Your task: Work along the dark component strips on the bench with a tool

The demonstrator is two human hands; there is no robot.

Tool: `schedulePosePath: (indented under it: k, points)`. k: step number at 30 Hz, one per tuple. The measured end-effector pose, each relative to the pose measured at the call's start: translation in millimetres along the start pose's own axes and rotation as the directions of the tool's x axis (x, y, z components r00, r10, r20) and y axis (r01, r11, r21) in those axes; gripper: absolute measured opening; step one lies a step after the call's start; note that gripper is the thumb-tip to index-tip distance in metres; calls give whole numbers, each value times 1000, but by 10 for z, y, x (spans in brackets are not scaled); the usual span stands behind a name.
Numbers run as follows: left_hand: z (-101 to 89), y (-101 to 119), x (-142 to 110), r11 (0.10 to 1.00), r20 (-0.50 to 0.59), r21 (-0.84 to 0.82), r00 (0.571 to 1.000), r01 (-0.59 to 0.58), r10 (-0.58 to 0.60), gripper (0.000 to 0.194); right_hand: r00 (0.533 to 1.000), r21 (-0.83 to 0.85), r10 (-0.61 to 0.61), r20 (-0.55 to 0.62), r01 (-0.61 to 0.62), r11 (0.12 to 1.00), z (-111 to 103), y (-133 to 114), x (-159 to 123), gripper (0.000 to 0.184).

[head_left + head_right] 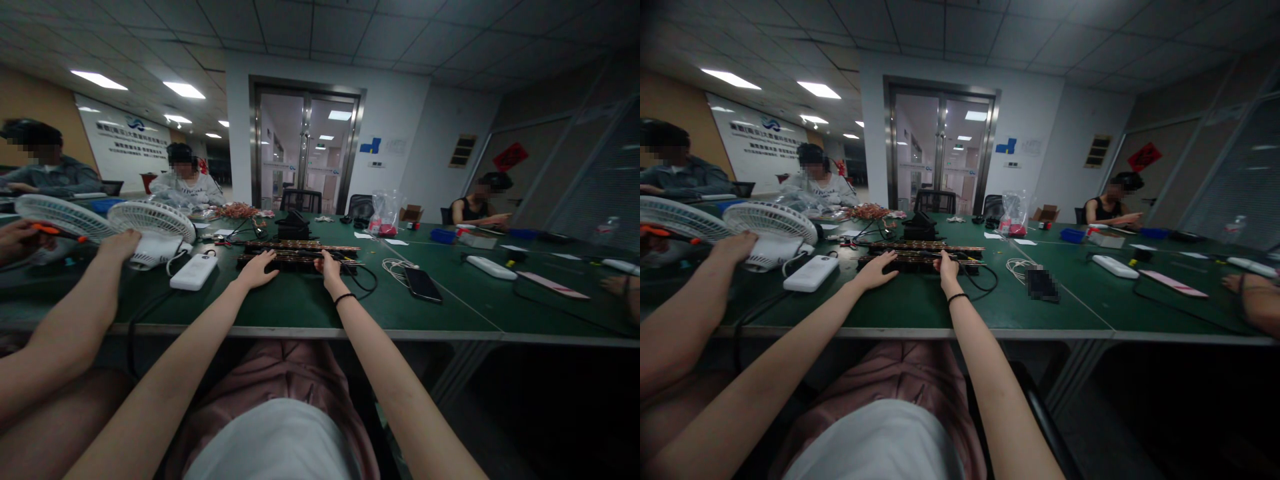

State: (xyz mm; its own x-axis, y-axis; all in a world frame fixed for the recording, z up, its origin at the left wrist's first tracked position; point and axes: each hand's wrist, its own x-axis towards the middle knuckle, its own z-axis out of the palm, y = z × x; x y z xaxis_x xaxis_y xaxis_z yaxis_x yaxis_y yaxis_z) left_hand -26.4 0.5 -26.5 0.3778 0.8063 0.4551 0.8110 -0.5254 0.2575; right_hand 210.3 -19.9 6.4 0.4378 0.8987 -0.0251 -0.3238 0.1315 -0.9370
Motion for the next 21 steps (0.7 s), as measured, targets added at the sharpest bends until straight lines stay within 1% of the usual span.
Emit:
schedulePosePath:
  k: [5, 12, 21]
  points:
    - [-3, 3, 3, 1000, 13, -1, 1000, 0, 0, 66, 1000, -13, -4, -6, 4, 1000, 10, -21, -31, 19]
    - [-13, 18, 2, 1000, 39, 13, 999, 2, -2, 65, 1000, 20, 18, 1, -18, 1000, 17, -60, -70, 21]
    - [-20, 21, -1, 1000, 21, -12, 1000, 8, -8, 66, 1000, 28, 16, 10, -16, 999, 7, -53, -64, 18]
